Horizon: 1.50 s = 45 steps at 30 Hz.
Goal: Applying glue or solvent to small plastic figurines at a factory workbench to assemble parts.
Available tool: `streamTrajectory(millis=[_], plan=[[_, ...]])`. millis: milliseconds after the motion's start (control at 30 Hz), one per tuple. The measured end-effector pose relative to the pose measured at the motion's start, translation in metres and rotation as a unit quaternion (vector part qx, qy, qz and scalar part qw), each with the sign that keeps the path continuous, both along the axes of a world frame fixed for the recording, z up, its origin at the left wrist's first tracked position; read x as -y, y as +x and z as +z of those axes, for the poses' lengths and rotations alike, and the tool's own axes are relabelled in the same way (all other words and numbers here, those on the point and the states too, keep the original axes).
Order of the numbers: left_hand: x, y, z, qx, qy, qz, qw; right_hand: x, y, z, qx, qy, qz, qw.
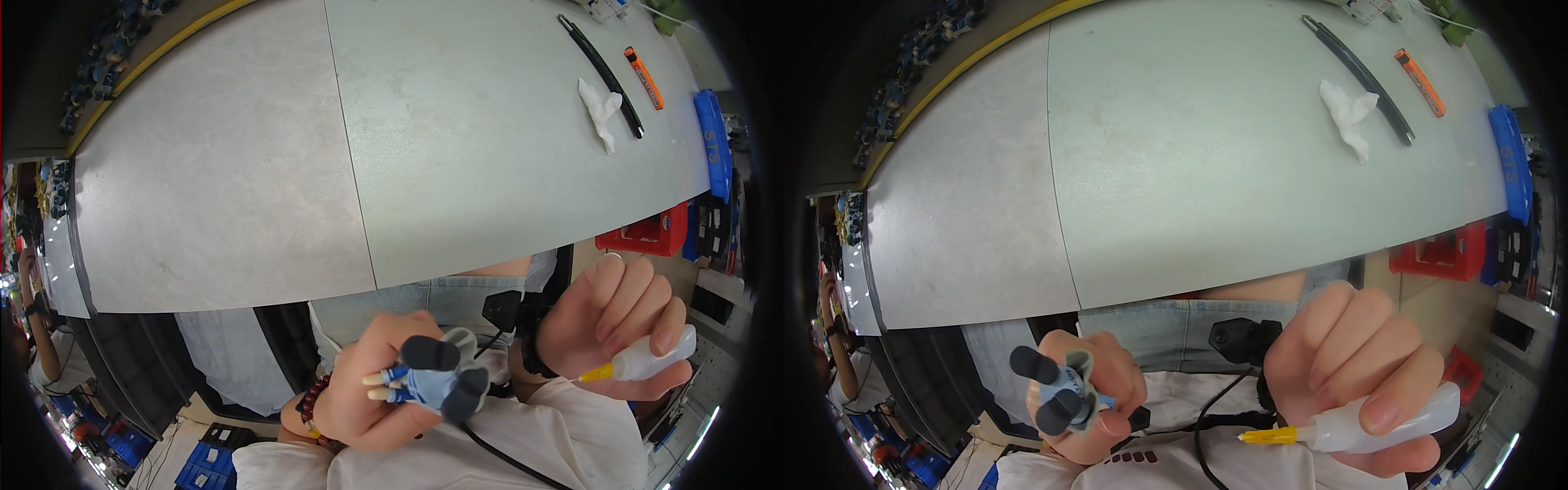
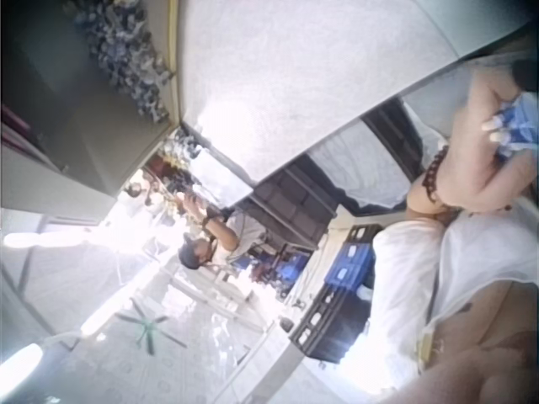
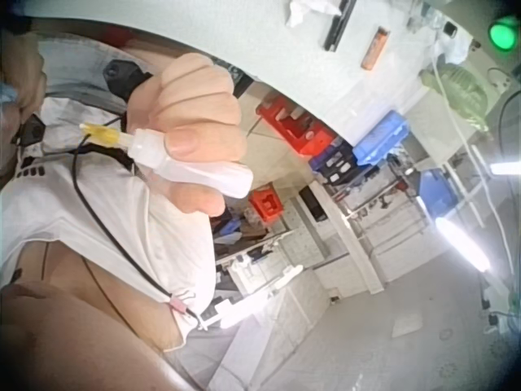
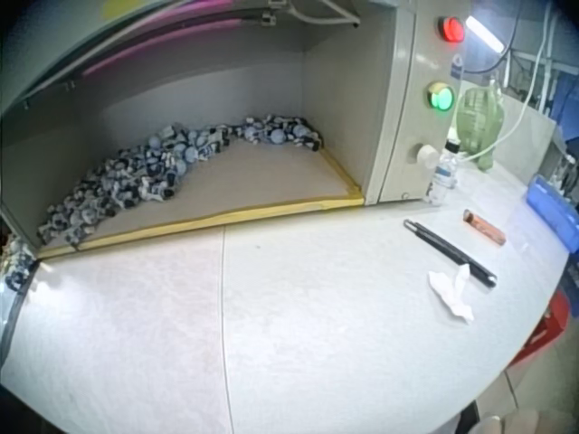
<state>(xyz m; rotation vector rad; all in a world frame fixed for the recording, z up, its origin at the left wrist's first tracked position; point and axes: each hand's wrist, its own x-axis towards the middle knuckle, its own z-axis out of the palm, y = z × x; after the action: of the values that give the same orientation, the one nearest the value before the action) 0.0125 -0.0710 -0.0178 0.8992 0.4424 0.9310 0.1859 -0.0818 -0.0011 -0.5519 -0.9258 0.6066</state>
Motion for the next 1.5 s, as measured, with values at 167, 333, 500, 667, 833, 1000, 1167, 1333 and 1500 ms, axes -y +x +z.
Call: streamTrajectory(millis=[167,333,500,667,833,1000,1167,1333,1500], plan=[[-0.003,0.002,0.005,-0.052,0.036,-0.021,0.998,0.001,0.003,-0.001,-0.006,-0.009,0.016,1.0],[-0.005,0.005,0.004,-0.058,0.058,0.0,0.997,-0.001,0.005,-0.001,-0.009,-0.028,0.022,0.999],[-0.004,0.003,0.003,-0.071,0.049,-0.02,0.996,-0.002,0.005,-0.002,-0.011,-0.026,0.013,1.0],[-0.004,0.003,0.0,-0.038,0.061,-0.01,0.997,-0.003,0.004,-0.001,-0.011,-0.028,0.017,0.999],[-0.004,0.003,0.0,-0.036,0.045,-0.013,0.998,-0.004,0.003,-0.002,-0.012,-0.021,0.022,0.999],[-0.007,0.008,0.0,0.005,0.031,0.018,0.999,-0.006,0.0,-0.001,-0.029,-0.023,0.011,0.999],[-0.009,-0.008,-0.002,-0.124,0.068,-0.092,0.986,-0.007,-0.001,-0.001,-0.045,-0.02,-0.019,0.999],[-0.006,-0.005,-0.005,-0.161,0.14,-0.058,0.975,-0.003,0.008,-0.004,-0.007,-0.015,0.027,1.0],[-0.014,-0.001,0.003,-0.139,0.147,-0.032,0.979,-0.007,0.01,-0.004,-0.004,-0.016,0.024,1.0]])
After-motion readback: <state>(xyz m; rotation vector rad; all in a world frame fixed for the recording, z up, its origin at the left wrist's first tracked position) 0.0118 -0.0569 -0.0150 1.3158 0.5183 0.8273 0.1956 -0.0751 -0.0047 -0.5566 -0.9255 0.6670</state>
